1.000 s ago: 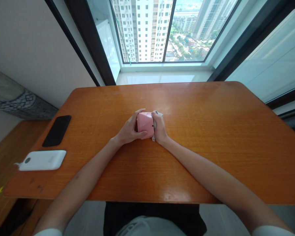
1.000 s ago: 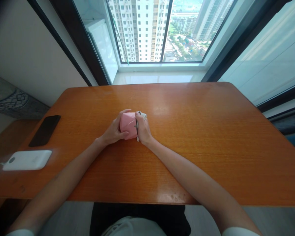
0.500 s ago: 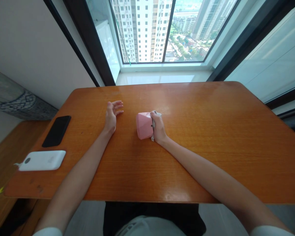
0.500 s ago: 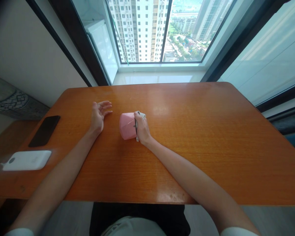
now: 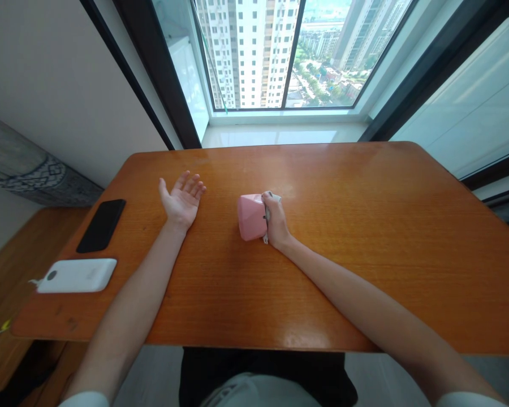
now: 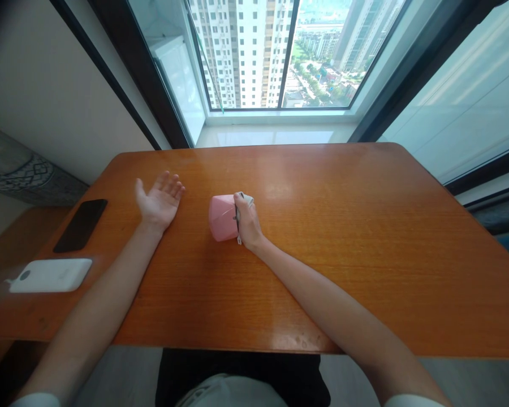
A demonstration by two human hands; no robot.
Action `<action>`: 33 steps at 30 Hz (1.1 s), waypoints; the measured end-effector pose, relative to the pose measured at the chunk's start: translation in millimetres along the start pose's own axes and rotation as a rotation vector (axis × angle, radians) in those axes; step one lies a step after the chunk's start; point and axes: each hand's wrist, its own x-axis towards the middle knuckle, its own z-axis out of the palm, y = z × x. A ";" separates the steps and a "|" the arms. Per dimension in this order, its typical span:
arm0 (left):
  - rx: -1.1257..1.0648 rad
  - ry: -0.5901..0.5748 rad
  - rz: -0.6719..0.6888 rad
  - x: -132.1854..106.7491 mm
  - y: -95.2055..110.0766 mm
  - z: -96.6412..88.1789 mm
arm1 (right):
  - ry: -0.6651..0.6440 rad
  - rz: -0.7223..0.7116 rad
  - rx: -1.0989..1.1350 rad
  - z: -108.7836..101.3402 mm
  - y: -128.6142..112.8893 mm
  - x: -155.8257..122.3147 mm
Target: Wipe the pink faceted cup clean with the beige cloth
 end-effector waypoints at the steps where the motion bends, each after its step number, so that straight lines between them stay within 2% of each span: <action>1: 0.071 0.010 0.020 1.2 -3.7 0.9 | 0.004 0.002 -0.003 -0.2 0.3 0.0; 4: 0.356 -0.016 0.205 -1.2 -13.8 4.8 | 0.003 0.017 -0.012 -0.4 0.8 -0.1; 9: 0.774 -0.207 0.537 -22.4 -12.0 7.2 | 0.002 0.021 -0.023 0.1 -0.2 -0.9; 12: 0.875 -0.221 0.708 -33.5 -4.9 7.6 | 0.002 0.015 -0.015 1.0 -2.1 -1.5; 14: 0.814 -0.164 0.770 -35.3 -3.4 9.7 | 0.001 0.009 -0.008 1.7 -3.8 -2.2; 16: 0.616 -0.066 0.694 -32.0 -4.9 13.2 | 0.002 0.008 -0.012 2.3 -5.3 -2.8; 17: 0.489 -0.027 0.585 -29.0 -6.5 15.0 | 0.003 0.010 -0.015 2.4 -5.8 -3.0; 19: 0.280 -0.023 0.286 -22.2 -9.8 18.1 | 0.001 0.015 -0.020 2.3 -6.1 -3.2; 20: 0.217 -0.028 0.182 -19.3 -11.4 19.1 | 0.000 0.015 -0.020 2.1 -5.9 -3.1; 22: 0.165 -0.036 0.100 -16.0 -14.1 19.9 | -0.003 0.013 -0.015 1.6 -5.1 -2.8; 27: 0.208 -0.007 0.175 -11.1 -18.1 13.2 | -0.009 0.000 -0.020 1.2 -4.9 -2.6; 33: 0.285 0.370 0.470 7.5 -10.9 -5.3 | -0.007 0.002 -0.039 1.5 -6.0 -3.2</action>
